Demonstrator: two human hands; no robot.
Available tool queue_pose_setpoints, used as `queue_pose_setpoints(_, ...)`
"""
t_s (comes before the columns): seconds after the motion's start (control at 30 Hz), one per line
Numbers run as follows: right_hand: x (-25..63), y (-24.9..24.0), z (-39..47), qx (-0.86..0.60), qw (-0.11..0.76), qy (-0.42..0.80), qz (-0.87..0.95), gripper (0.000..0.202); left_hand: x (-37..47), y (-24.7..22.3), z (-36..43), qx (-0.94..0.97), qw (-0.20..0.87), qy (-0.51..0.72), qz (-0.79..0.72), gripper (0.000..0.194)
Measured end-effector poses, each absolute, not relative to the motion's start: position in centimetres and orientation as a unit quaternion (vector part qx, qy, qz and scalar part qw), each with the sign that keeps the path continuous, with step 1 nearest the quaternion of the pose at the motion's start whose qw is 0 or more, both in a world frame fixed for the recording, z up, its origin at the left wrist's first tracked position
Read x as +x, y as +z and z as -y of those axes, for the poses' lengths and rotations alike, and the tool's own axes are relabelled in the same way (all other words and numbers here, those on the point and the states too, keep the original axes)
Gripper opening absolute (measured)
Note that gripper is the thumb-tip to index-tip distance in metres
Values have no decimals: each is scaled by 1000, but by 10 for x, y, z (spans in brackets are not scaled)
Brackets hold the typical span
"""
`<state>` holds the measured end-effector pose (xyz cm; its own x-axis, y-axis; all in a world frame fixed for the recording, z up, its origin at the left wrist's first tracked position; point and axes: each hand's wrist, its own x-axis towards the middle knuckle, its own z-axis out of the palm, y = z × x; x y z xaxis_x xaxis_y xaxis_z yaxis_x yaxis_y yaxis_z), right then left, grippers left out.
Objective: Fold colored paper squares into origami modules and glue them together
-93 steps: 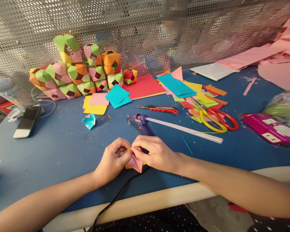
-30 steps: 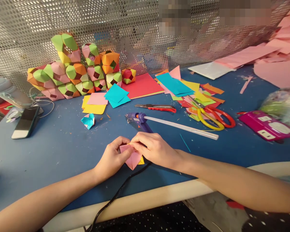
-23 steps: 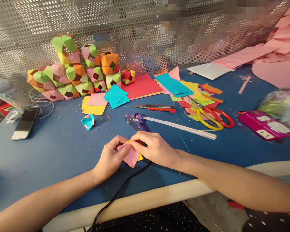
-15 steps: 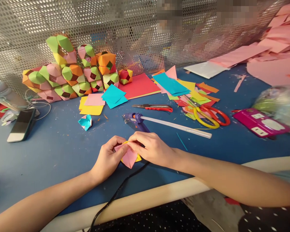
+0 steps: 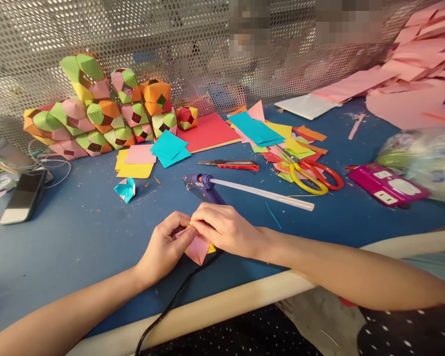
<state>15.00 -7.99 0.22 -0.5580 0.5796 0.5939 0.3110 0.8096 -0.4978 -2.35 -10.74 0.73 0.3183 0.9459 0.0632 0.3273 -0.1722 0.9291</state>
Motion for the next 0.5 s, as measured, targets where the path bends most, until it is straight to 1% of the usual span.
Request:
queue_pose_setpoints(0.1, 151, 3, 80, -263, 394, 175, 863, 10, -25, 6, 107, 667, 450, 365, -468, 12)
queue_pose_setpoints(0.27, 151, 3, 79, -245, 400, 156, 869, 17, -25, 4, 107, 659, 464, 367, -465, 13)
queue_pose_setpoints(0.4, 151, 2, 80, -248, 406, 164, 864, 10, -25, 5, 107, 659, 458, 379, -461, 13)
queue_pose_setpoints(0.5, 151, 2, 81, -255, 405, 179, 860, 12, -25, 6, 107, 659, 446, 380, -472, 13)
